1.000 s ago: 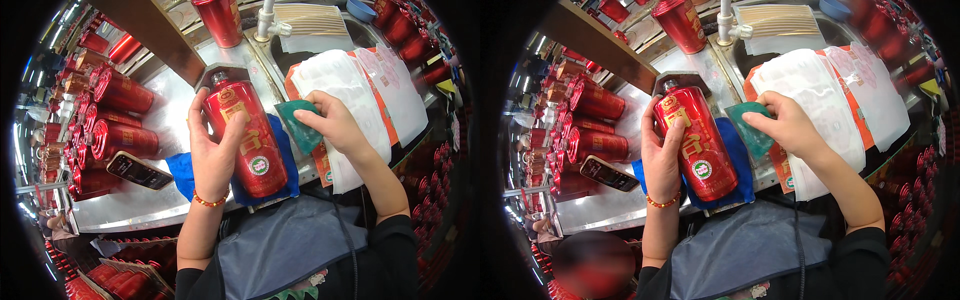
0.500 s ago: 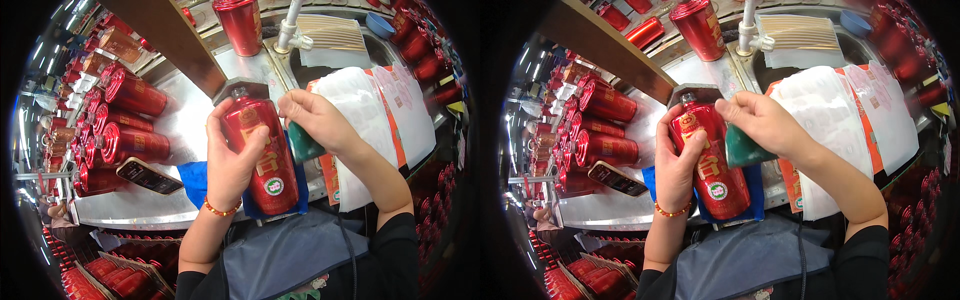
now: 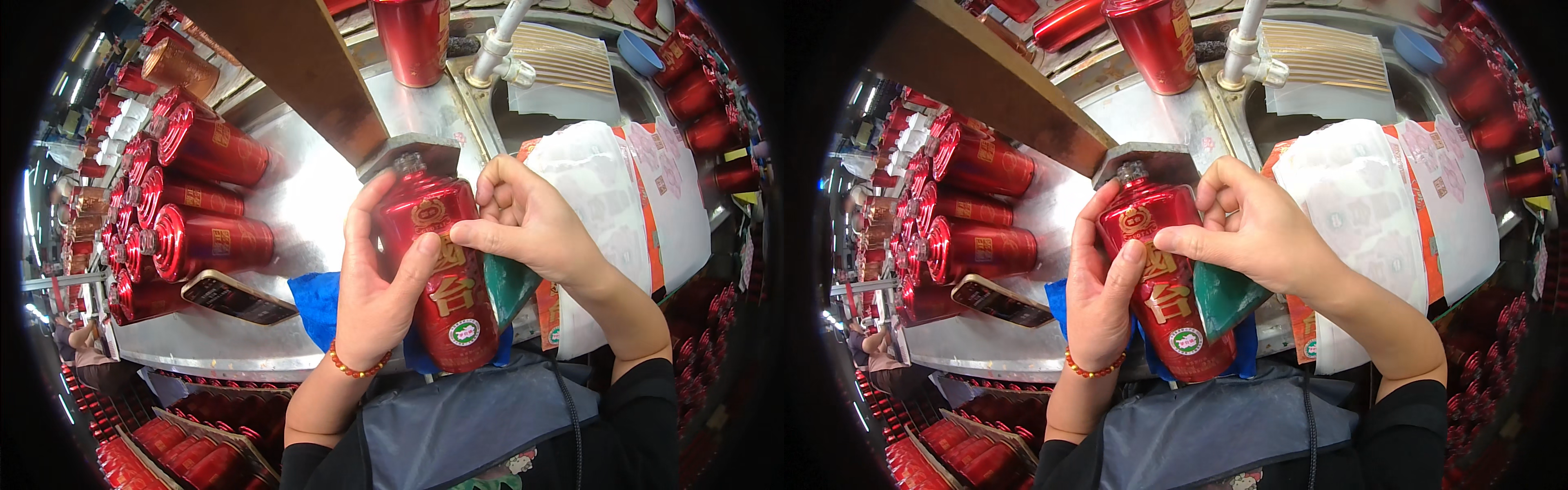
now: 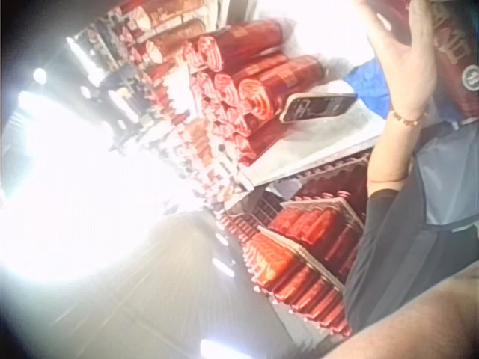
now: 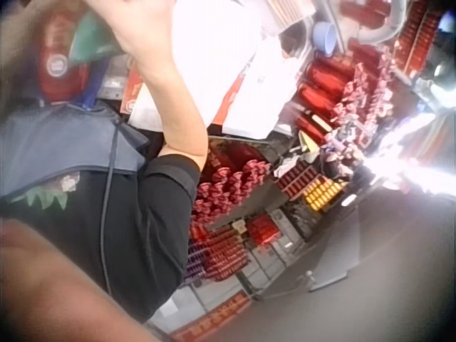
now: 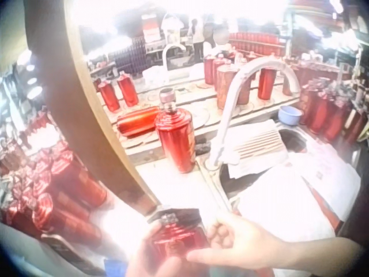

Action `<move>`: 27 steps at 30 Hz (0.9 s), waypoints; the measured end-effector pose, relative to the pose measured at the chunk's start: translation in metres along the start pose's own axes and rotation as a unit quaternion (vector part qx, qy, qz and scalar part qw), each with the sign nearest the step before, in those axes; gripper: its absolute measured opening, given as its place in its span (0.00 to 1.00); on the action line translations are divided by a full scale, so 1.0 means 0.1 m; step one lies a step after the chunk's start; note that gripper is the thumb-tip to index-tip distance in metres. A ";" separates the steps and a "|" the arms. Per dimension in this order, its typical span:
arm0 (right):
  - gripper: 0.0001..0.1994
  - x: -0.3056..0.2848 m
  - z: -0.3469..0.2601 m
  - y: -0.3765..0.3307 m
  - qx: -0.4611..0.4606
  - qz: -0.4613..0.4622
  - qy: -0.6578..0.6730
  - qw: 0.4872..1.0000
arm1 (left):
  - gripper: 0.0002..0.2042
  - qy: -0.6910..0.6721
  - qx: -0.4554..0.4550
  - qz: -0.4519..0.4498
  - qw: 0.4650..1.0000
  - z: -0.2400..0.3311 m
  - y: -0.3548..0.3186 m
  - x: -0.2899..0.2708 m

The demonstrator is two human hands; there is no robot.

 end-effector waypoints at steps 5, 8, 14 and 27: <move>0.18 -0.02 0.05 0.02 -0.017 -0.008 0.028 0.999 | 0.33 -0.034 0.009 -0.012 0.999 -0.02 -0.02 -0.05; 0.25 -0.02 -0.01 0.00 -0.026 0.017 0.023 0.999 | 0.34 -0.037 0.036 0.005 0.999 -0.06 -0.07 -0.07; 0.28 0.04 -0.05 -0.07 0.003 0.032 -0.042 0.999 | 0.34 0.033 0.015 0.024 0.999 -0.08 -0.10 -0.11; 0.20 -0.23 0.00 0.05 -0.071 0.016 -0.040 0.997 | 0.36 -0.017 -0.013 0.025 0.999 -0.09 -0.09 -0.08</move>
Point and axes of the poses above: each hand's wrist, its own y-axis towards the middle knuckle, its own x-axis out of the palm, z = x × y, the point moved 3 cm from there along y, towards the middle knuckle, and after that the axes turned 4 degrees about x, right-handed, at the moved point
